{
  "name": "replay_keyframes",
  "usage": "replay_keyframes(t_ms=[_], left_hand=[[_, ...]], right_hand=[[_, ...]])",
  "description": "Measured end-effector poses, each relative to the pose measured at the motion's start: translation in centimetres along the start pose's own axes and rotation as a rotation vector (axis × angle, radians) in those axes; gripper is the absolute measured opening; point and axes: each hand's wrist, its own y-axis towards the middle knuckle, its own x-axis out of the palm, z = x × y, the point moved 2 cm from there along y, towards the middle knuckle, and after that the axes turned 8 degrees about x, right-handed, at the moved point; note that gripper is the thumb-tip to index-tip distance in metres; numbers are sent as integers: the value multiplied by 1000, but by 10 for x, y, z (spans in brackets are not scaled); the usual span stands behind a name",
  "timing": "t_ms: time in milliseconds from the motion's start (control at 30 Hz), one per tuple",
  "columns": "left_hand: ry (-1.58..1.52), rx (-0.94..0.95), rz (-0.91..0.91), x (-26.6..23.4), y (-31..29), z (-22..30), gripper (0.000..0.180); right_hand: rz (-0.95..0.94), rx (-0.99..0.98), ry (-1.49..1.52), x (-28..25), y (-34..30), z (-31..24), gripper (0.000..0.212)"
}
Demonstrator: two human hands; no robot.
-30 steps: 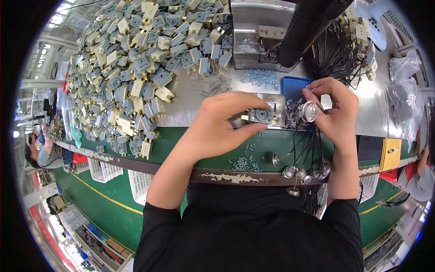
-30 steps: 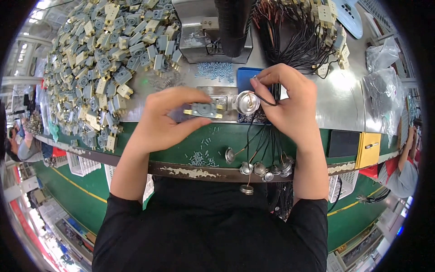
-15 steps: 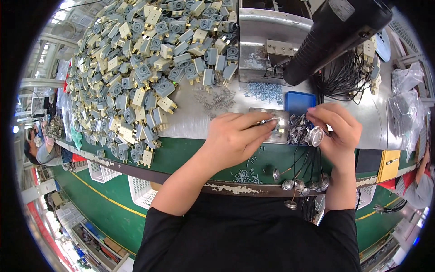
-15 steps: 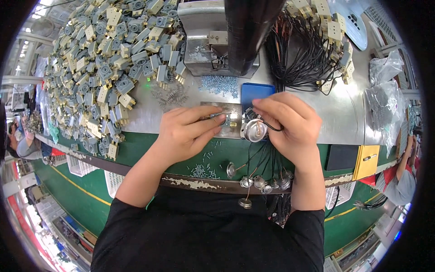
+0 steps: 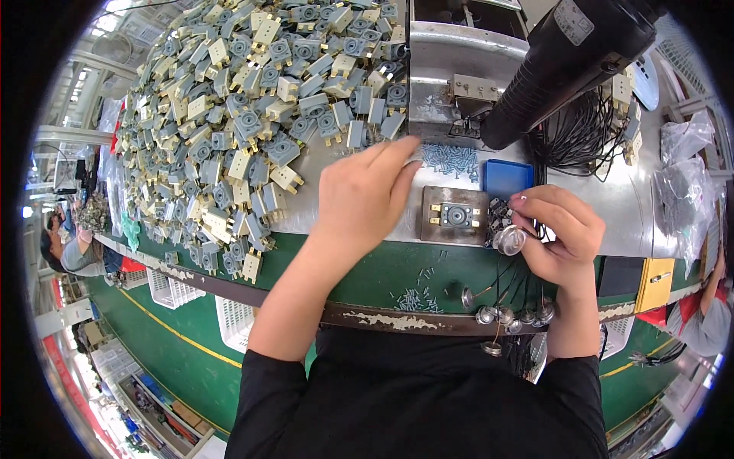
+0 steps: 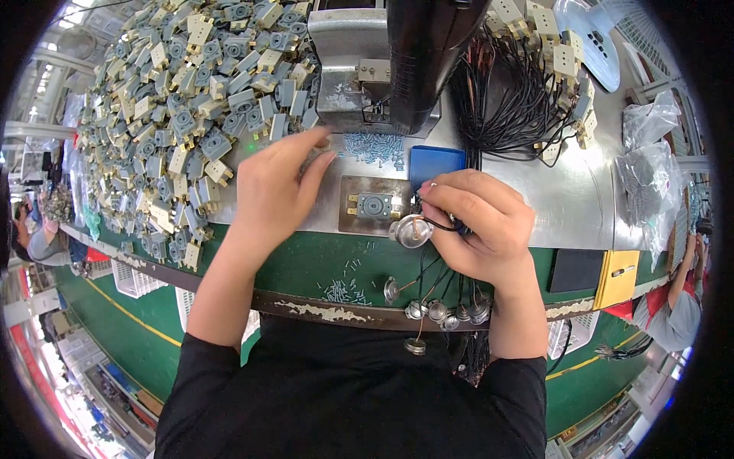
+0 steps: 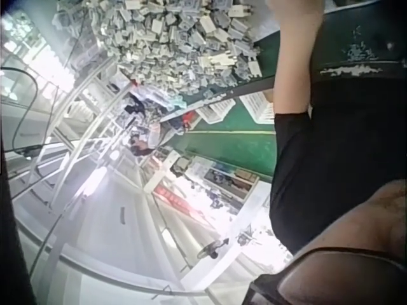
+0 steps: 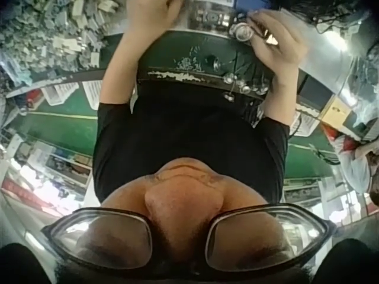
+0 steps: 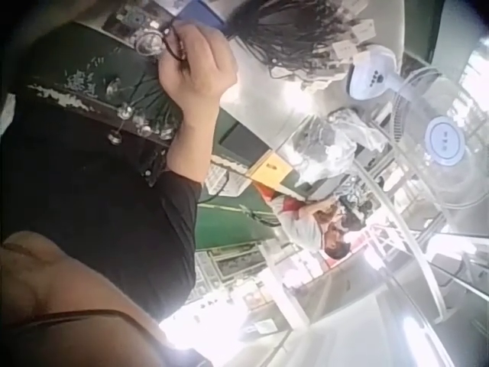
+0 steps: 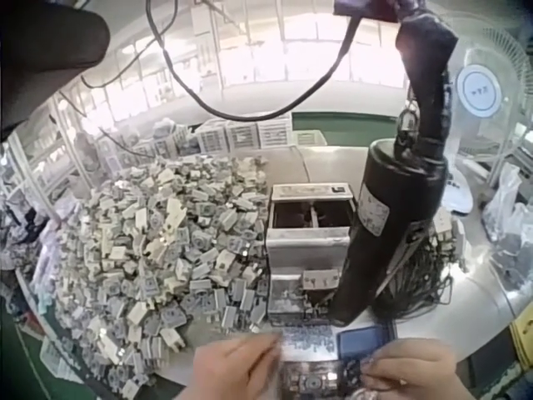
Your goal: Manually assemble electronic components using an electric screwdriver on an assembly line.
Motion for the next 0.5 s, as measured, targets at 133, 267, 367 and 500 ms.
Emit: replay_keyframes(t_ms=[133,267,367,500], left_hand=[[160,38,-133,5,14,-3,13],[217,-15,-228,12,17,0,12],[212,-20,-240,11,13,-5,14],[110,54,-169,5,19,2,14]], right_hand=[[-72,-35,72,-1,-1,0,24],[-85,-38,94,3,-3,0,24],[-90,-34,89,4,-2,-5,24],[-81,15,105,0,-5,-2,23]])
